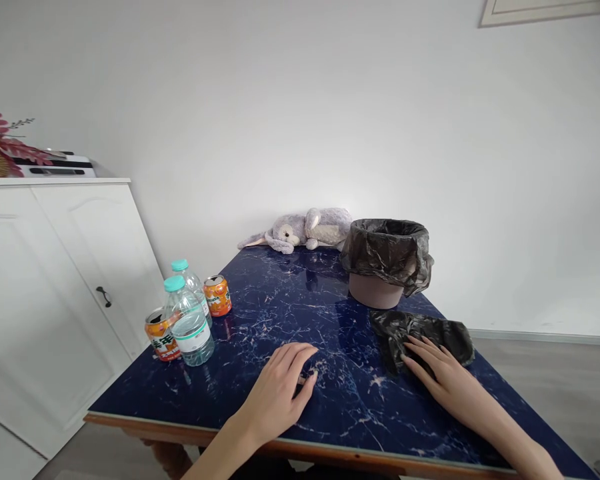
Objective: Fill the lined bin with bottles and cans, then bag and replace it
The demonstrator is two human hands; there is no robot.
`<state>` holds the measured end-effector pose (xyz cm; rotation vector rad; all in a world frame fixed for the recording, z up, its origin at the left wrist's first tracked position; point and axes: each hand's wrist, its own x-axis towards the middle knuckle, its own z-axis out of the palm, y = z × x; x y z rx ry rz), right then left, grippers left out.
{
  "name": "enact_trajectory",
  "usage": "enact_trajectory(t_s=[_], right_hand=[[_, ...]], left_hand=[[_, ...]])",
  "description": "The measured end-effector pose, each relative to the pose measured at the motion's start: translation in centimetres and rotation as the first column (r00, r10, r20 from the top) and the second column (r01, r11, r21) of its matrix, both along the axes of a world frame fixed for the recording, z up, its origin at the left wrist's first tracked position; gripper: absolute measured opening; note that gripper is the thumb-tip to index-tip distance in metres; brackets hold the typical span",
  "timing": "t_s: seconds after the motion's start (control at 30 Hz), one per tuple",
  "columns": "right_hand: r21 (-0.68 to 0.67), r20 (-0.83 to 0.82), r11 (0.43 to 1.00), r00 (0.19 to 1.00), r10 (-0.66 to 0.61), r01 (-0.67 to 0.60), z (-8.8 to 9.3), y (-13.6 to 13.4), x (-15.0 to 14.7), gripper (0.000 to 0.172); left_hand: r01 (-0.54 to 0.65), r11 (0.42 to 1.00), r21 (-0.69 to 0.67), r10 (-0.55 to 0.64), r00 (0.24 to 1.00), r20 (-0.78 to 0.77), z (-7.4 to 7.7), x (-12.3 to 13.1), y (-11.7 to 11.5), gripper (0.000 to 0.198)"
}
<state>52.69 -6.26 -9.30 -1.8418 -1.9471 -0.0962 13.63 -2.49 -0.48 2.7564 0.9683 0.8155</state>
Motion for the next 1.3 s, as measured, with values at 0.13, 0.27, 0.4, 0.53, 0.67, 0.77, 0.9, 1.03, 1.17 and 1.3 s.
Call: enact_trajectory(t_s=[0.13,0.27,0.4,0.53,0.67,0.77,0.9,1.03,1.17,1.3], right_hand=[[0.149,-0.014,0.984,0.995,-0.101,0.102,0.8,-0.1,-1.1,0.059],[0.052,0.055,0.993,0.992,-0.11,0.107,0.5,0.3,-2.2,0.066],[-0.046,0.066,0.999,0.998,-0.025,0.028,0.2,-0.1,-4.0,0.064],[-0.016,0.019,0.998,0.998,0.065,-0.065,0.8,-1.1,-6.3,0.068],[-0.001,-0.06,0.979,0.977,0.203,-0.203,2.7,-2.2,-9.0,0.063],[0.061,-0.156,0.94,0.927,0.34,-0.334,4.7,-3.2,-11.1,0.048],[0.055,-0.346,0.902,0.84,0.419,-0.428,6.5,-4.0,-13.2,0.035],[0.024,-0.495,0.926,0.8,0.339,-0.377,6.6,-3.8,-14.4,0.035],[-0.097,-0.537,0.945,0.816,0.215,-0.313,6.0,-3.3,-15.1,0.044],[-0.112,-0.514,0.957,0.84,0.176,-0.269,5.5,-3.0,-15.5,0.045]], left_hand=[[0.008,1.0,0.003,-0.008,1.0,-0.025,0.1,0.0,0.0,0.036],[0.007,1.0,-0.003,-0.007,0.999,-0.037,0.1,0.1,0.1,0.035],[-0.001,1.0,-0.014,0.0,0.999,-0.05,0.1,0.1,0.1,0.034],[0.005,1.0,-0.019,-0.006,0.998,-0.055,0.1,0.0,0.1,0.033],[-0.001,1.0,-0.012,0.001,0.999,-0.038,0.2,0.1,0.1,0.032],[0.0,0.999,-0.034,-0.002,0.999,-0.043,0.2,0.1,0.1,0.033],[0.01,0.994,-0.111,-0.019,0.997,-0.079,0.1,-0.5,0.4,0.042],[-0.017,0.978,-0.208,-0.019,0.985,-0.17,0.2,-1.9,0.9,0.055],[-0.064,0.963,-0.263,-0.004,0.968,-0.25,0.8,-4.1,1.3,0.061],[-0.094,0.954,-0.284,0.032,0.976,-0.214,1.1,-6.2,1.6,0.06]])
